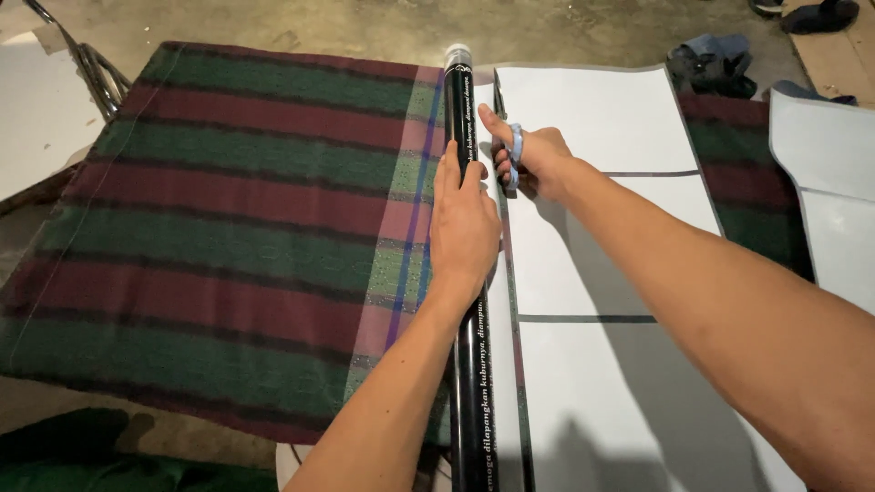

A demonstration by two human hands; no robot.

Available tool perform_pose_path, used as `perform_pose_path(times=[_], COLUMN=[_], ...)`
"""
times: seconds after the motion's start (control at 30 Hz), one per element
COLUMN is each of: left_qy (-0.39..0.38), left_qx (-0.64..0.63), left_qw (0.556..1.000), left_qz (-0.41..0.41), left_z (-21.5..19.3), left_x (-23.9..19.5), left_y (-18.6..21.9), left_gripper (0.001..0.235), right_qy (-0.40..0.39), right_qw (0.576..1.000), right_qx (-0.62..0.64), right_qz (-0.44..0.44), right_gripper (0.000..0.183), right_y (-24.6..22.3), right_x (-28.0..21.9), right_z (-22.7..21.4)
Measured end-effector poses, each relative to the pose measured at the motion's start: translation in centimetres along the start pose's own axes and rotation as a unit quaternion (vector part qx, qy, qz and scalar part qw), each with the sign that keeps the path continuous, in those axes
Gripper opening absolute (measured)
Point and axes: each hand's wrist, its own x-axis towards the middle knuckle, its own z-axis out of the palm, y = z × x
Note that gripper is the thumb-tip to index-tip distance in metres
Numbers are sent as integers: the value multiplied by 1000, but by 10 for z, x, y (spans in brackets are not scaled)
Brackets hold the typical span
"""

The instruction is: The person uses scissors to cut a long roll of white material that is wrapped around a black cylindrical tube. They hold the tube steady with one hand while cutting along its length with the other, separating the material into sections.

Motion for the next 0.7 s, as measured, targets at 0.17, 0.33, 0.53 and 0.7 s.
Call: perform_pose_path(times=[0.17,0.33,0.53,0.7], left_qy=[11,19,21,24], left_qx=[21,50,46,58], left_qw=[1000,999,999,998], left_qz=[6,8,8,15], left_z=[4,1,1,4], left_x=[1,0,0,1], left_y=[-3,0,0,-2], left_gripper=[16,17,17,16], right_qy=[-6,-14,-17,-8], right_qw=[1000,1000,999,999], right_qx=[-14,-24,-21,-33], right_qz=[-3,-13,-25,-38], right_gripper=[61,63,63,60], right_y=[-3,-4,3,9], right_x=[11,12,26,34], right_z=[-2,-1,2,2])
